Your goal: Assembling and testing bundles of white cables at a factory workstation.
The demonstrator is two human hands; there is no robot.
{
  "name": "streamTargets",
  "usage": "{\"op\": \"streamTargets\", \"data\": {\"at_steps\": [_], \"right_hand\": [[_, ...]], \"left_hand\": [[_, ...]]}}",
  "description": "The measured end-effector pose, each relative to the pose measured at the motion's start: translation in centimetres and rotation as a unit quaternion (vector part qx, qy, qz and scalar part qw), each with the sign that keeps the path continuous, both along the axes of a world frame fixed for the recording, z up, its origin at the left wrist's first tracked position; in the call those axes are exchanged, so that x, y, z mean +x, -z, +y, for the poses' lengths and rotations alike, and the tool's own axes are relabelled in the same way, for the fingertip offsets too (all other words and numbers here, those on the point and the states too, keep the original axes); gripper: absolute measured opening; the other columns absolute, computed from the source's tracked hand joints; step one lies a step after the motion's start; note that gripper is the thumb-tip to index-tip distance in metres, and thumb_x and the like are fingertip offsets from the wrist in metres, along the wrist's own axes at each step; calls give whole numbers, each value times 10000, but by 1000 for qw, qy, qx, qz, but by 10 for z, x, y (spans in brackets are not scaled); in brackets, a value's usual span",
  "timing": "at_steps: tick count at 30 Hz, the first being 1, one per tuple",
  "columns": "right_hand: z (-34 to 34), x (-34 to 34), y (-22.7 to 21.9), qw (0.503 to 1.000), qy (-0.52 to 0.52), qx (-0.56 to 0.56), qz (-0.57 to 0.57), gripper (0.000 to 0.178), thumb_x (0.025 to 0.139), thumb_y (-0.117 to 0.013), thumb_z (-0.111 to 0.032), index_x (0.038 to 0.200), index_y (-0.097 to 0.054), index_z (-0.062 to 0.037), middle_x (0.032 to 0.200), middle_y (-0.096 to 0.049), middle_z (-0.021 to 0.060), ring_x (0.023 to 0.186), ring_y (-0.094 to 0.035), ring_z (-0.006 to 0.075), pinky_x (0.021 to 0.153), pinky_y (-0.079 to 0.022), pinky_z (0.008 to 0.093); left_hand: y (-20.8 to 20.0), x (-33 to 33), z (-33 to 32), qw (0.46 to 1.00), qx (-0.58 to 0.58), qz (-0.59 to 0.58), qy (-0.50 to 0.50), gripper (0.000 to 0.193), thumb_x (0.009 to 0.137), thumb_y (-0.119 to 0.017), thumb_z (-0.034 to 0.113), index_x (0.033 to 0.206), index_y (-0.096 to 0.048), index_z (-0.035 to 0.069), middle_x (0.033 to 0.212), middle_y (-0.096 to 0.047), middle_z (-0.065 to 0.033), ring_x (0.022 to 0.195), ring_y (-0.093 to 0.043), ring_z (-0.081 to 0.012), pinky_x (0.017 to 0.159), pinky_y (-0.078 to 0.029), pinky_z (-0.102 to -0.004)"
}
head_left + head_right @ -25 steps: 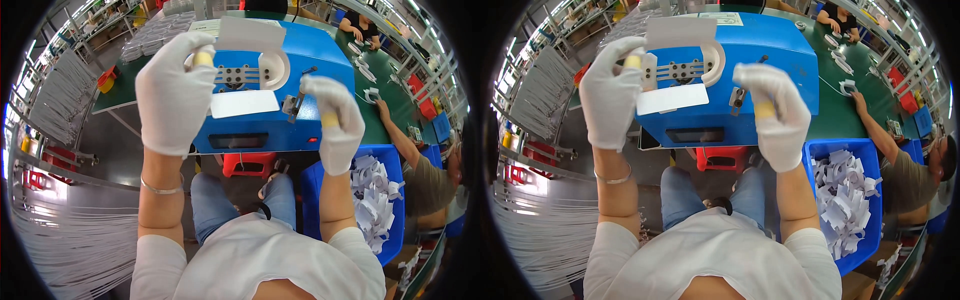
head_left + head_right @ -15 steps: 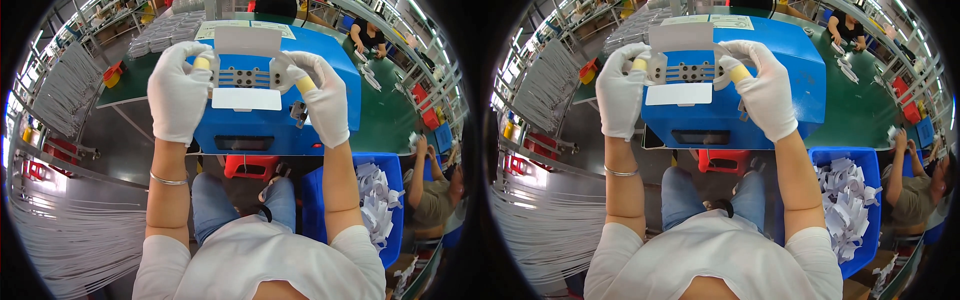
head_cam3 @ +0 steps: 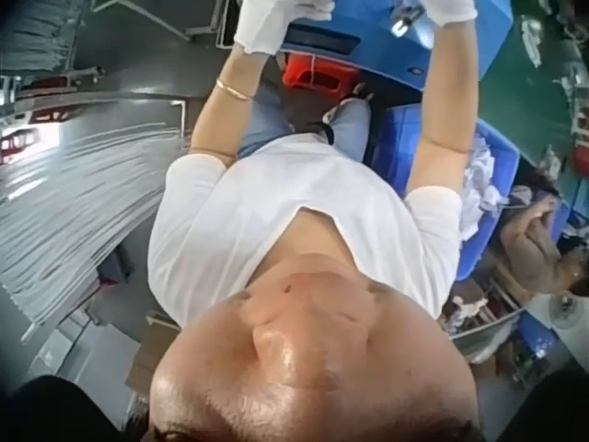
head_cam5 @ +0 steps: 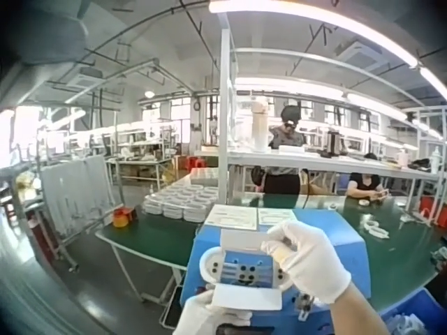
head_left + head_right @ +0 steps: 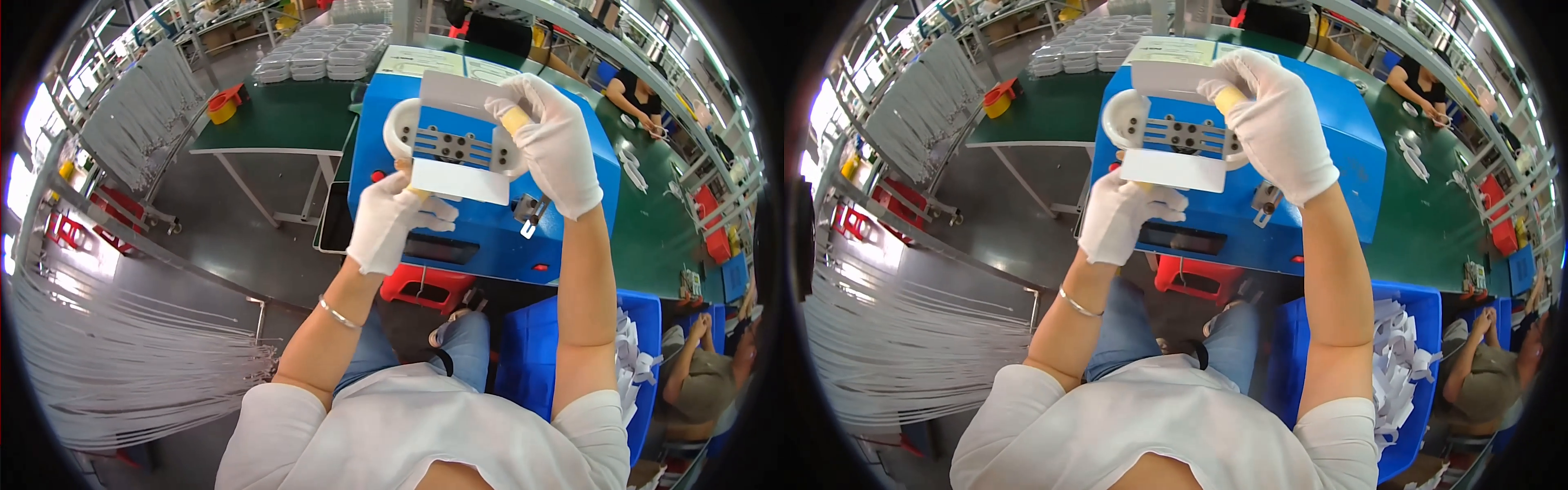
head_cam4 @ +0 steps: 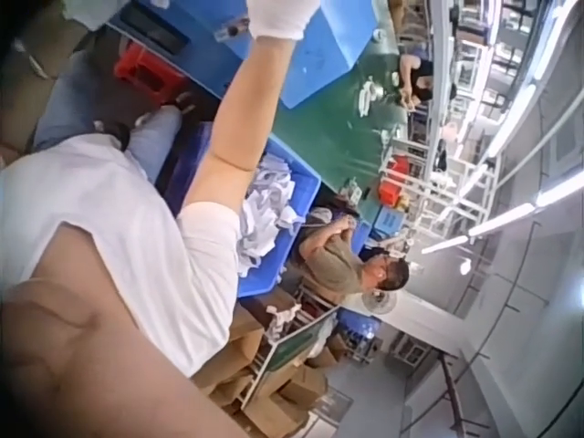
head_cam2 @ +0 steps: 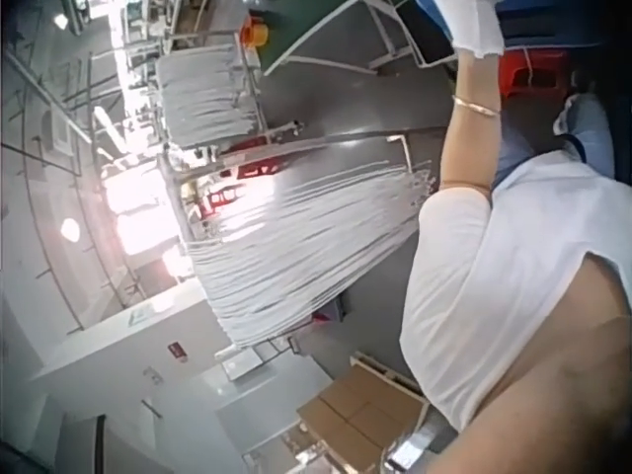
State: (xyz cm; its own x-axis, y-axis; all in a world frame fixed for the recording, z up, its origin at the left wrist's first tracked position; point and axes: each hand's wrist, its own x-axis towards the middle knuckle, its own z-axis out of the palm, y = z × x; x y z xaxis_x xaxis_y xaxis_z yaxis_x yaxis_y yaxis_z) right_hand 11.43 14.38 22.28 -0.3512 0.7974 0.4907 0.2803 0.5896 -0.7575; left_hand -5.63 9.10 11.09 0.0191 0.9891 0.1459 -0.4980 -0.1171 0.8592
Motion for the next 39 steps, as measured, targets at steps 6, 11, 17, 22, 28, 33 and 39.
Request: {"op": "streamTargets", "data": {"at_steps": [6,11,17,22,28,33,39], "right_hand": [[11,0,8,993,25,96,-63,128,900,-582,-140,904,-605,-14,745,-532,11,634,-503,63,519,-414,200],[9,27,9,946,96,232,-203,173,955,-512,-131,1077,-582,-31,1031,-608,60,953,-564,170,857,-433,269],[-31,29,28,915,170,345,-122,279,980,-462,-142,1204,-578,-23,1212,-596,96,1102,-569,212,938,-463,333],[-78,7,45,937,128,318,-67,241,968,-466,-111,1118,-621,-2,1128,-635,116,1044,-600,205,899,-483,302],[-100,-16,53,989,-84,122,14,261,941,-520,-160,1077,-621,39,1080,-622,129,983,-589,212,864,-471,304],[-94,-80,41,966,-242,50,-77,576,900,-608,-311,1326,-444,40,1278,-546,144,1150,-530,246,987,-397,334],[-103,-51,35,955,-214,-203,14,527,833,-684,-371,1144,-610,48,620,-487,-34,506,-402,23,446,-254,162]], "left_hand": [[4,-17,-7,998,-29,42,29,325,918,-569,228,1049,-601,-67,945,-665,-138,753,-667,-213,678,-563,-316],[15,-64,-47,953,71,232,-182,262,891,-627,201,1075,-642,15,928,-632,-71,748,-629,-128,684,-525,-262],[1,-221,-167,411,-19,375,-831,397,789,-682,52,1168,-571,5,1087,-588,-133,915,-598,-216,844,-489,-330],[-51,-262,-199,309,-9,382,-871,277,858,-628,110,1096,-596,-26,933,-608,-131,766,-602,-193,730,-508,-312],[-39,-209,-154,803,124,213,-543,238,902,-397,-2,895,-632,-33,626,-572,-73,459,-544,-130,428,-445,-238],[42,-52,-102,988,-153,-4,11,122,831,-566,89,906,-652,47,699,-560,-18,523,-529,-84,443,-414,-235],[39,17,-85,821,212,494,194,368,722,-731,324,992,-651,86,826,-635,-157,744,-620,-328,678,-484,-388]]}}
